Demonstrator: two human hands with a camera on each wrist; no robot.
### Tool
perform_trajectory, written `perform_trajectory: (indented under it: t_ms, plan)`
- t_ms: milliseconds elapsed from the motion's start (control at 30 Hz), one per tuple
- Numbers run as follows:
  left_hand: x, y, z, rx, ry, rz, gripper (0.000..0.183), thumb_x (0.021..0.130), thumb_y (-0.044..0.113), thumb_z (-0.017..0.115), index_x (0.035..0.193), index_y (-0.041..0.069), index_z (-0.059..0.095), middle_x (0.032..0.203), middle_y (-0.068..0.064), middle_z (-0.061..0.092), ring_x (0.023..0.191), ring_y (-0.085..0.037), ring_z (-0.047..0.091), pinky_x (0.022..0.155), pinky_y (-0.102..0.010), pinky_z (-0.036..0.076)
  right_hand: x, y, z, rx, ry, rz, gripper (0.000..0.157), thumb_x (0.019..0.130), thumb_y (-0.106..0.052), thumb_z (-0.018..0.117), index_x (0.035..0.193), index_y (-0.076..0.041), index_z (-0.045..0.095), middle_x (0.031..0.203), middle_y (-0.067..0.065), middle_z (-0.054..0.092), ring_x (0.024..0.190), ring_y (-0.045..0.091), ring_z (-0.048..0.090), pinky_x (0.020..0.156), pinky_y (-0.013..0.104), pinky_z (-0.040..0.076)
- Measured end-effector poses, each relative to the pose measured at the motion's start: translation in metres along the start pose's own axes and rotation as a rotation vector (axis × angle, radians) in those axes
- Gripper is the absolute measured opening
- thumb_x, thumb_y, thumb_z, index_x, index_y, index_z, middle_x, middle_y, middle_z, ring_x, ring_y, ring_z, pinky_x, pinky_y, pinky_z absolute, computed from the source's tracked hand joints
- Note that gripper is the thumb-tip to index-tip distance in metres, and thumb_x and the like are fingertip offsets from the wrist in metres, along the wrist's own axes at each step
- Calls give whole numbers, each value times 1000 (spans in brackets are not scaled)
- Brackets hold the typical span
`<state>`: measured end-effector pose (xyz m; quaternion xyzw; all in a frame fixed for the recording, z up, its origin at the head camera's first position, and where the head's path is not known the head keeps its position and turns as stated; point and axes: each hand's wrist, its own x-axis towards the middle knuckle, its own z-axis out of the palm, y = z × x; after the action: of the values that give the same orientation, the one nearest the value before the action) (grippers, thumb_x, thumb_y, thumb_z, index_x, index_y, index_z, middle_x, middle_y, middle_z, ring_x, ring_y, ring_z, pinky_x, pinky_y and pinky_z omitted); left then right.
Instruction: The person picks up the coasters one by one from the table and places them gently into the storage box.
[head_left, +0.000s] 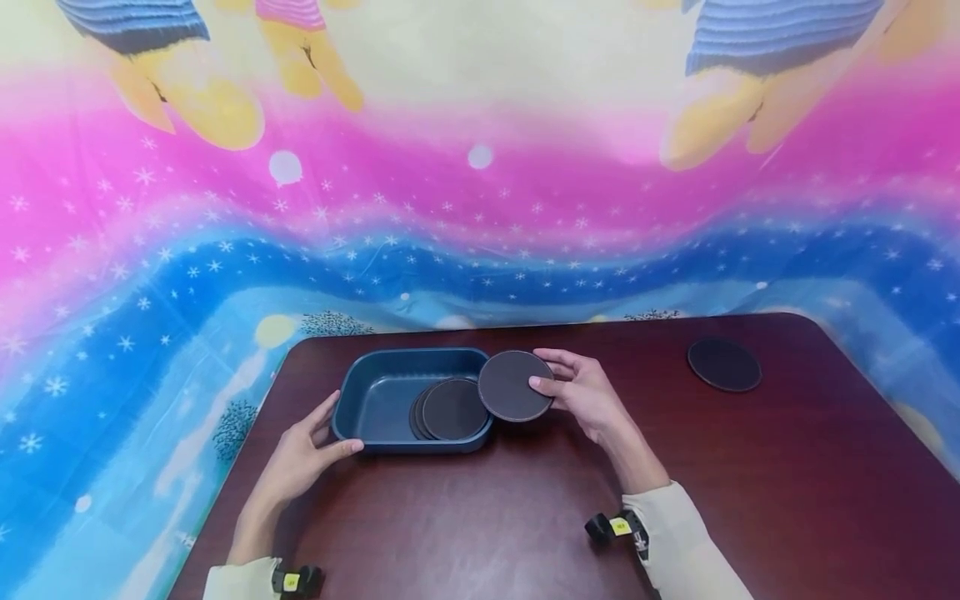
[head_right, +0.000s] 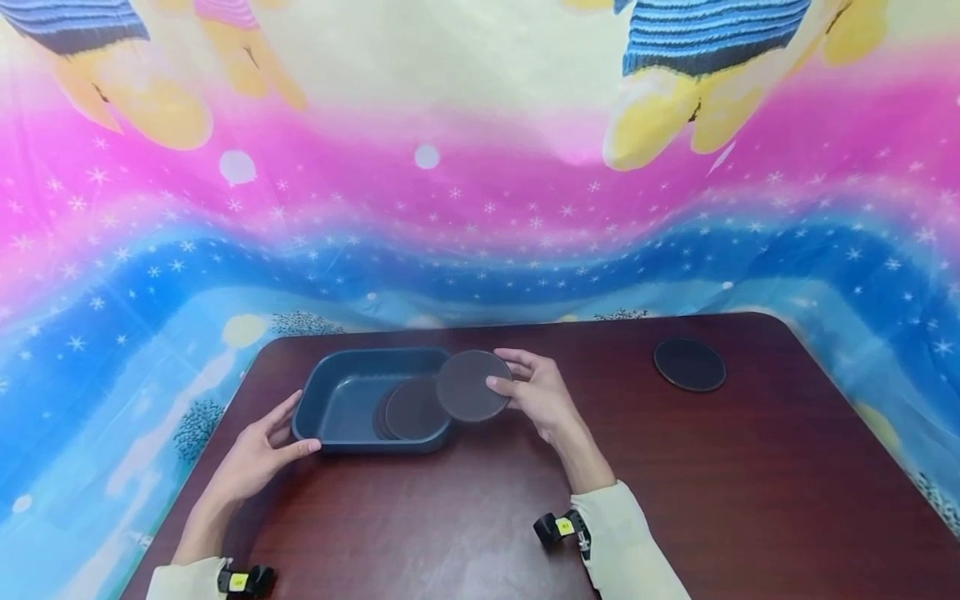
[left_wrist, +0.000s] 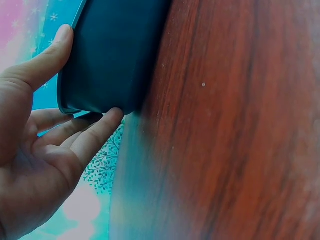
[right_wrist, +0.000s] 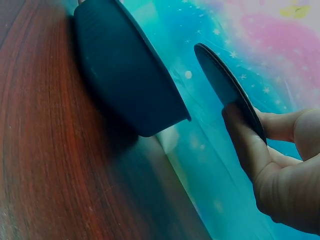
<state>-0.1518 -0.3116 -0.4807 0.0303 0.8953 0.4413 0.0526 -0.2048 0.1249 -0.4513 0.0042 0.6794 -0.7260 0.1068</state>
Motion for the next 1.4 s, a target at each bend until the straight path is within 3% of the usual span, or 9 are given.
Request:
perform_trajectory:
  t_ms: [267,633,1400]
  plan:
    - [-7,-1,-1,10,-1,-30,100,97,38,81,174,16,21,163,-25,51,142,-42,60,104,-51,60,2,1,11,-5,-34,5,59,100,-3,74,155,-3,55,146,30,63,92,16,80,83,30,66]
    - [-6,0,-2,-12,-3,-32,99,98,36,81,174,18,21,164,-24,49,143,-42,59,100,-43,62,11,-1,26,33,-68,9,58,99,1,74,154,-2,57,144,30,65,90,15,80,80,30,66]
    - [0,1,0,-6,2,-21,98,98,34,81,174,17,21,162,-23,52,143,-40,60,101,-39,61,29,-5,56,-7,-113,13,54,97,2,75,149,0,61,134,25,72,89,14,78,81,35,67]
